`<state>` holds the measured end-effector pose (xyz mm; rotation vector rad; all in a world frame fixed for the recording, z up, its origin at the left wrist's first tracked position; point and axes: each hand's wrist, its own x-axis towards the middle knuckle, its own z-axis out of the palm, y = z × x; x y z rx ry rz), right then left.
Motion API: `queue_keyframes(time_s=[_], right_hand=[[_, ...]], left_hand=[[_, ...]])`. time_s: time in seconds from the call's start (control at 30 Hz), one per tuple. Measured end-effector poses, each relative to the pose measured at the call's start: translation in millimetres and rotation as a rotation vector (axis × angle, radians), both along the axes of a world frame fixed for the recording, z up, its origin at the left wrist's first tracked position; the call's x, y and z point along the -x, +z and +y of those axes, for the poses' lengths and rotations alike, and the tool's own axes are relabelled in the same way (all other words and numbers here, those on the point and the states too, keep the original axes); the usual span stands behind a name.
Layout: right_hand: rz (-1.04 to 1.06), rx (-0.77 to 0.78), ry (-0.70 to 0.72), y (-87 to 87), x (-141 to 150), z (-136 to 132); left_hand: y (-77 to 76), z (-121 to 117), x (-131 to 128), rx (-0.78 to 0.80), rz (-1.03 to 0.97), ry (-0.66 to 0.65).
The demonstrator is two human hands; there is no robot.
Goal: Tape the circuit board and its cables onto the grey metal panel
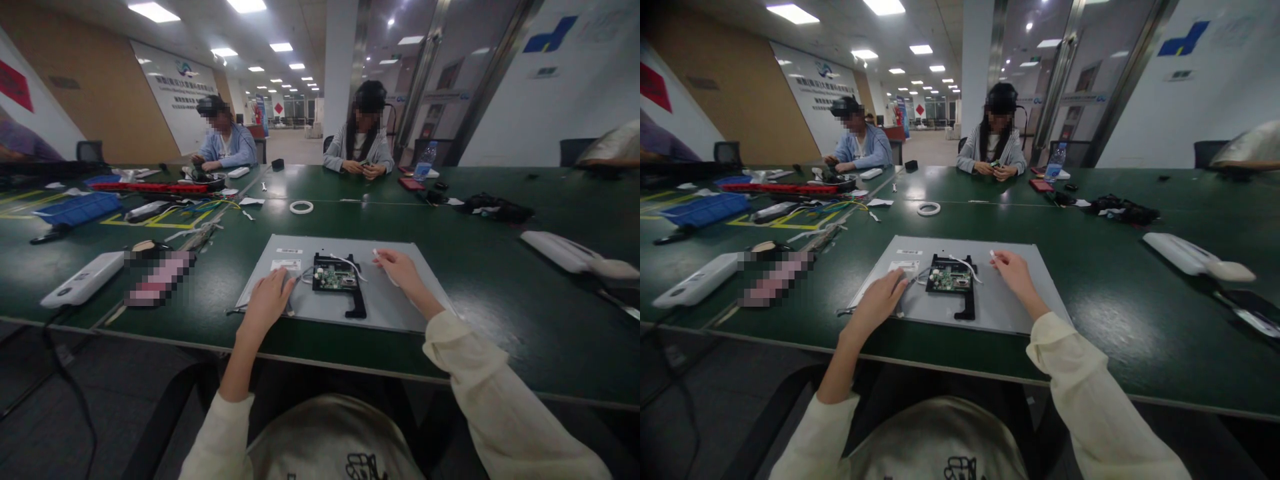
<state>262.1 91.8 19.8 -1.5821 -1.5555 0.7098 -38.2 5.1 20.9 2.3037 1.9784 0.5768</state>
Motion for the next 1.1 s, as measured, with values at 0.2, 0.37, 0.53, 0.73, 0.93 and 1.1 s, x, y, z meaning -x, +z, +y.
queue_keyframes(time_s=[0.2,0.37,0.53,0.73,0.93,1.1], right_hand=[[-0.005,-0.013,0.06,-9.1,3,1],[0.054,-0.014,0.142,-9.7,9,-3],[0.065,-0.017,0.149,-2.4,15,-9],[0.03,-0.021,0.144,0.4,16,-11],[0.004,-0.045,0.167,-7.2,14,-6],[-0.016,-0.046,0.156,-8.0,13,-5]], left_hand=[[6.6,-6,0,0.032,0.058,0.072],[9.3,-11,1,0.053,0.086,0.132],[16.8,-11,-12,0.043,0.041,0.038],[17.3,-1,-29,0.069,0.006,-0.293],[13.3,12,-38,0.089,-0.002,-0.267],[12.7,23,-47,0.071,-0.012,-0.264]])
